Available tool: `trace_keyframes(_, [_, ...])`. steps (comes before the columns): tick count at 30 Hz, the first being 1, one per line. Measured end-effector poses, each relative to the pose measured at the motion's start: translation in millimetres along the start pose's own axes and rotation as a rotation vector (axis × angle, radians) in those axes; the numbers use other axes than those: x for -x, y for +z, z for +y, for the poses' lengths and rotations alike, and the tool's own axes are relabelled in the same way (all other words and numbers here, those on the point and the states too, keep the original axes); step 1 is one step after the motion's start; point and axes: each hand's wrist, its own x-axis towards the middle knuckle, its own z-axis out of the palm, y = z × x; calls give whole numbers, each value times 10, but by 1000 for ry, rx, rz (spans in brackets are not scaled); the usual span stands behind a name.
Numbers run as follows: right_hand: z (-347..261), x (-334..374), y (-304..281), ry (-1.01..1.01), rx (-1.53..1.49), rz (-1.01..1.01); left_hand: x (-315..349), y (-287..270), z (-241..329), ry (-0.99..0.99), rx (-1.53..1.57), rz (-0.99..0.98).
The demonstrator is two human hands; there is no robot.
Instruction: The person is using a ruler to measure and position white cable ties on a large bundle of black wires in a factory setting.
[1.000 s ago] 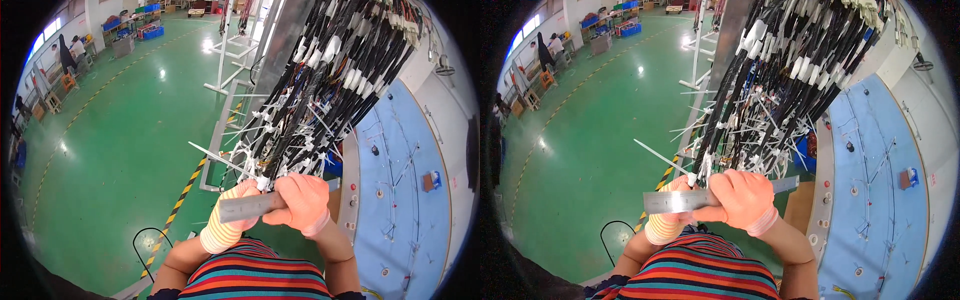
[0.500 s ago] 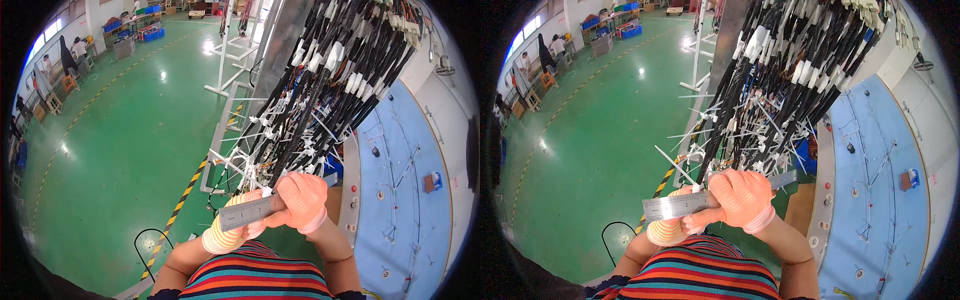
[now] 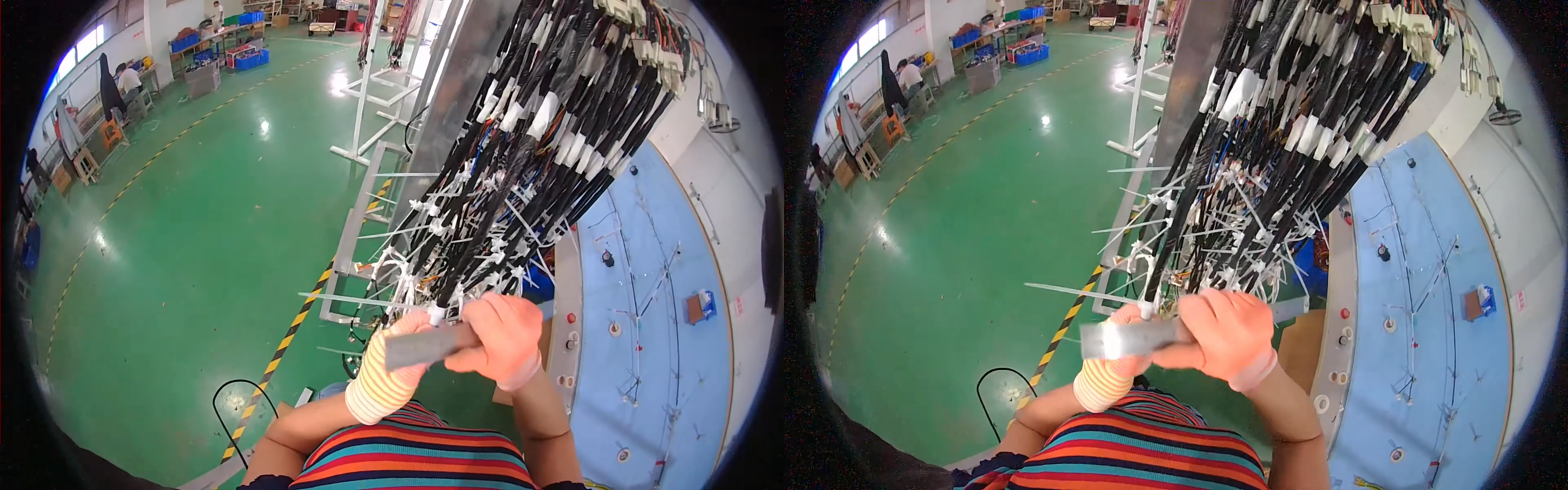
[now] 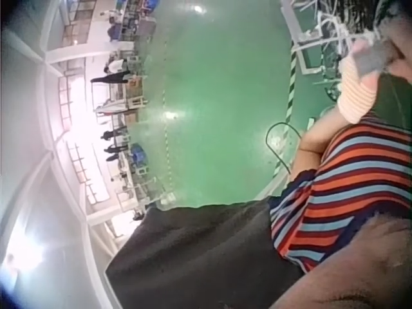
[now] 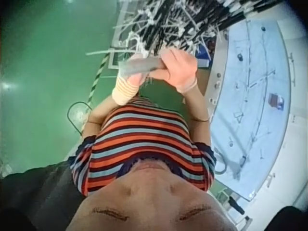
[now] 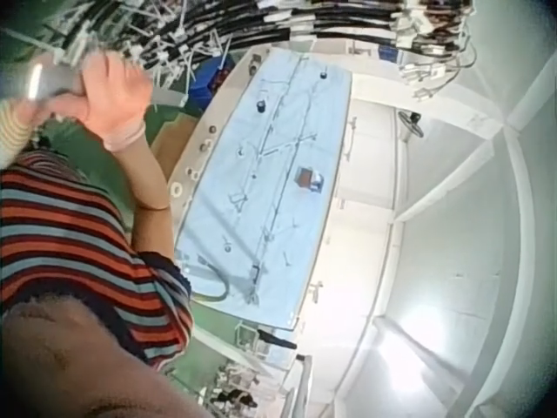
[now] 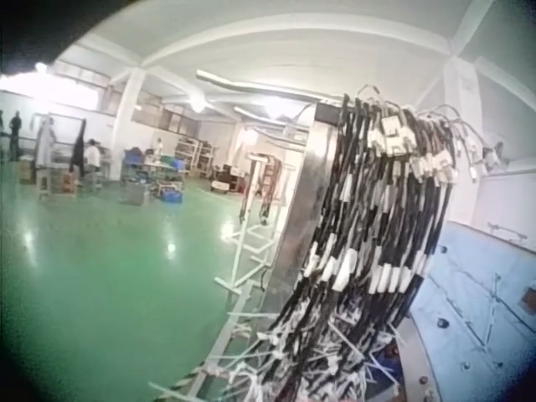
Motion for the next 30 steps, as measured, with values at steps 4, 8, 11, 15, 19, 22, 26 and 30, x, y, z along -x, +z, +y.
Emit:
trace_keyframes(4, [-146, 118, -119, 95, 71, -142, -84, 70, -13, 310, -150, 171])
trace_keyframes(8, [-211, 81, -130, 214, 102, -207, -145, 96, -167, 503, -273, 268])
trace_keyframes(11, [-183, 72, -165, 144, 106, -254, -259, 120, -251, 627, -795, 456])
trace_keyframes(15, [-258, 131, -256, 21, 23, -348, -275, 98, -91, 641, -843, 397])
trace_keyframes(19, [-223, 131, -194, 132, 149, -304, -196, 124, -138, 611, -1047, 325])
trace_keyframes(22, [-252, 25, -188, 207, 240, -294, -160, 117, -85, 564, -815, 260])
trace_keyframes(26, [-252, 39, -181, 257, 235, -290, -100, 107, -141, 569, -850, 237])
trace_keyframes(30, [-262, -6, -198, 349, 128, -310, -85, 113, -173, 621, -969, 322])
